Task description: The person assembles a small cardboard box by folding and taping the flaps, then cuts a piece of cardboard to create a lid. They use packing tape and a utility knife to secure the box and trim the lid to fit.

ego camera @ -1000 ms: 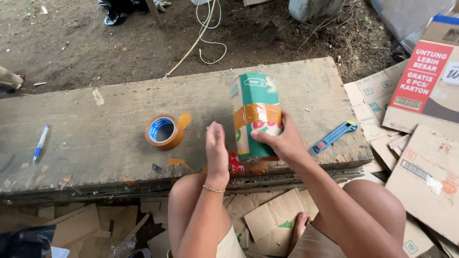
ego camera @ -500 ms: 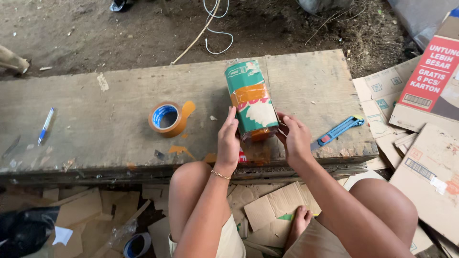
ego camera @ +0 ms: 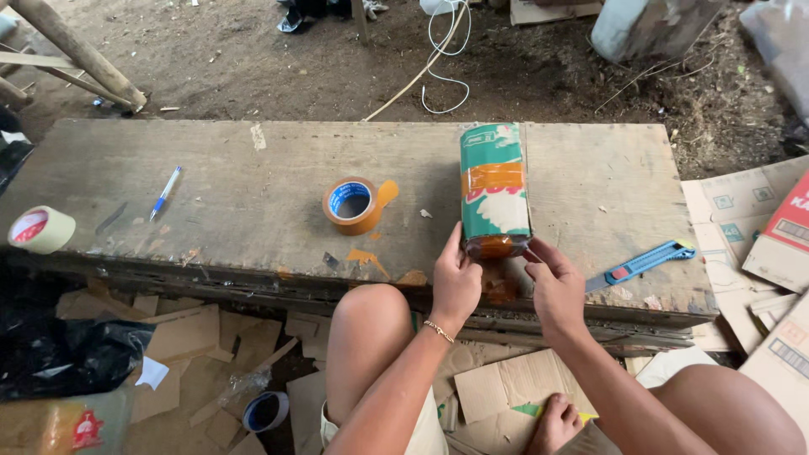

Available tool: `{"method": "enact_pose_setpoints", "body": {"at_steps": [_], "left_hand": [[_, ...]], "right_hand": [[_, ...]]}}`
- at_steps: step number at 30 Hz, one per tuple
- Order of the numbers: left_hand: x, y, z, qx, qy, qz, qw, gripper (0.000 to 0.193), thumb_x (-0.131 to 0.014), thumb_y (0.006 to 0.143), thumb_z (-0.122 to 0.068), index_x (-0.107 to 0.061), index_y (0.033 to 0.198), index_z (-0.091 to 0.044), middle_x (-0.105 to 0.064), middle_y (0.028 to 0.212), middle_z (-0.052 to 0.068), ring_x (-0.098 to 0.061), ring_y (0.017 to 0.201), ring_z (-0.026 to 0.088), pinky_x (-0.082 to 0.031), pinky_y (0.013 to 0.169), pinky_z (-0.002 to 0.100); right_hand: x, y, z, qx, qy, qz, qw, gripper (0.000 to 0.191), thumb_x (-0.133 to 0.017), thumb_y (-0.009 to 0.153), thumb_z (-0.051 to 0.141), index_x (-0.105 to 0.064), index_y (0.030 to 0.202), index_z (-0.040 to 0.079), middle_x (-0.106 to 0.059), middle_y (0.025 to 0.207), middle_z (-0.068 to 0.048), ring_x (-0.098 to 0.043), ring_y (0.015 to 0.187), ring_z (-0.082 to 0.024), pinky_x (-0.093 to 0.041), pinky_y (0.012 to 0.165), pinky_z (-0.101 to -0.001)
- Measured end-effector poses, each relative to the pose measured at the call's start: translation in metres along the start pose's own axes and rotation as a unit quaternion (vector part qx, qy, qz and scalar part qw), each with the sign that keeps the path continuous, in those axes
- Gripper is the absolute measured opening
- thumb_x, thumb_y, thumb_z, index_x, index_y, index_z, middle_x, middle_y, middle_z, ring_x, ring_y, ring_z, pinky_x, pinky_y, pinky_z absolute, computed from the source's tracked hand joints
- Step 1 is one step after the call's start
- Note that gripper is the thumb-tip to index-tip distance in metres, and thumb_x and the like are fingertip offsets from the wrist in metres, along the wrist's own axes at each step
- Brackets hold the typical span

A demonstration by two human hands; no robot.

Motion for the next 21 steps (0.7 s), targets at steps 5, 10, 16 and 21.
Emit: {"method": "enact_pose_setpoints", "body": {"at_steps": [5,10,16,21], "left_hand": [[0.003,-0.028,0.000,0.033,0.187,-0.112,0.975,0.057,-0.052,0.083,0.009,-0.052,0.141,0.009,-0.064,0.136,0.020,-0.066,0.118,0.022,-0.052,0.099,0.028],[-0.002,-0.055,-0.002,0.051,0.175,-0.086,0.979,0.054,-0.052,0.086,0.007,-0.055,0.140,0.006,-0.059,0.140,0.018,-0.065,0.118,0.021,-0.055,0.093,0.029],[-0.012,-0.055,-0.012,0.015,0.224,-0.062,0.973,0.051,-0.054,0.090,0.005,-0.057,0.141,0.002,-0.062,0.139,0.015,-0.068,0.109,0.021,-0.057,0.081,0.030],[-0.012,-0.051,-0.016,-0.003,0.238,-0.076,0.968,0.054,-0.055,0.087,0.005,-0.058,0.141,0.000,-0.063,0.135,0.014,-0.069,0.102,0.020,-0.058,0.077,0.029]], "right_hand": [[-0.006,-0.021,0.002,-0.036,-0.062,-0.113,0.991,0.026,-0.061,0.095,0.003,-0.072,0.117,-0.004,-0.075,0.109,-0.009,-0.070,0.096,-0.014,-0.057,0.083,-0.0263],[-0.007,-0.034,0.004,-0.018,-0.112,-0.115,0.987,0.025,-0.070,0.094,0.010,-0.076,0.116,-0.001,-0.077,0.099,-0.006,-0.066,0.084,-0.009,-0.055,0.076,-0.0248],[-0.013,-0.039,0.013,0.038,-0.193,-0.076,0.978,0.034,-0.070,0.093,0.012,-0.072,0.127,0.003,-0.079,0.111,-0.007,-0.073,0.097,-0.011,-0.057,0.084,-0.0259],[-0.023,-0.040,0.016,0.073,-0.215,-0.053,0.972,0.043,-0.068,0.092,0.007,-0.066,0.135,0.006,-0.075,0.121,-0.009,-0.074,0.105,-0.015,-0.058,0.082,-0.0282]]}}
Point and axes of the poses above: each hand's wrist, its own y-axis towards the middle knuckle, its own x-axis out of the back of the hand, z = x × y, the point moved 1 cm from there along y, towards the middle knuckle
